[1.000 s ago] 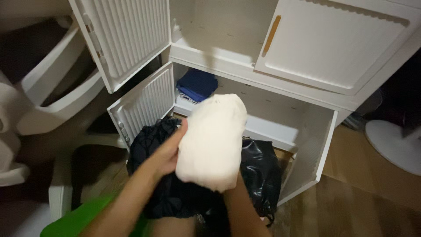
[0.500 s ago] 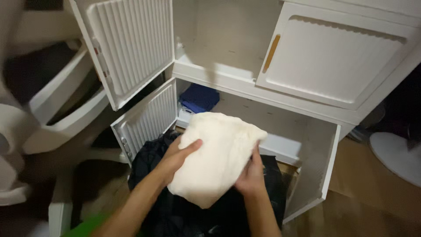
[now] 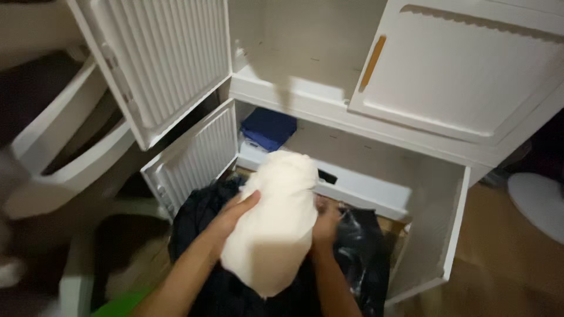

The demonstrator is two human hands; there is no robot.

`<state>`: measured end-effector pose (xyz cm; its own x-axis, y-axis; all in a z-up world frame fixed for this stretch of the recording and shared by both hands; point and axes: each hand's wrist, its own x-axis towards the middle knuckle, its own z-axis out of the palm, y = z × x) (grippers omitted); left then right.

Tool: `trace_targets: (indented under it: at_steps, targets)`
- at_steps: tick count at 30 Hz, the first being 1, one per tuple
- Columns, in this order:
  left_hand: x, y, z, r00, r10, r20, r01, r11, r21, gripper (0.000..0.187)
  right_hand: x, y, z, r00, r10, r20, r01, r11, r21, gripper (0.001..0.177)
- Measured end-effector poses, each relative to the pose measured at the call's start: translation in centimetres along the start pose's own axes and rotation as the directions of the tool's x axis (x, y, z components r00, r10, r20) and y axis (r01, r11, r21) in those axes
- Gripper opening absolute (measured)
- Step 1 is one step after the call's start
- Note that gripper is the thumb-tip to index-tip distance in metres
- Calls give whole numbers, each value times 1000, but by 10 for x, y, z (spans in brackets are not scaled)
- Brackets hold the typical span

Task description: The person folds various clothing items and accessories by hand and places them into a white cabinet. Items include a blue patterned cloth, a white towel, a black patterned garment, a black sock, a striped cloth, a pink pouch, a black handbag, and a box of ice cube trays.

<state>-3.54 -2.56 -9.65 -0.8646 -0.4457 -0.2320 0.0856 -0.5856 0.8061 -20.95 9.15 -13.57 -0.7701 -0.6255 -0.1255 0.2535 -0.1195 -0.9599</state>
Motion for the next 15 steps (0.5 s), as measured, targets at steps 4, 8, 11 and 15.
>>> trace_targets:
  at_steps: [4, 8, 11, 15]
  targets:
    - [14, 26, 8, 981, 160, -109, -118, 940, 319, 61, -5, -32, -10, 983, -5, -185, 36, 985, 168, 66]
    - [27, 3, 11, 986, 138, 98, -164, 925, 344, 69, -11, -38, 1, 936, 218, 274, -307, 888, 341, 63]
    - [43, 2, 7, 993, 20, 117, -45, 976, 215, 72, 4, -35, 5, 913, 233, 335, -366, 830, 421, 56]
    - [42, 17, 0, 943, 264, -200, -125, 843, 524, 72, 40, -18, 0, 900, 198, 388, -384, 781, 493, 60]
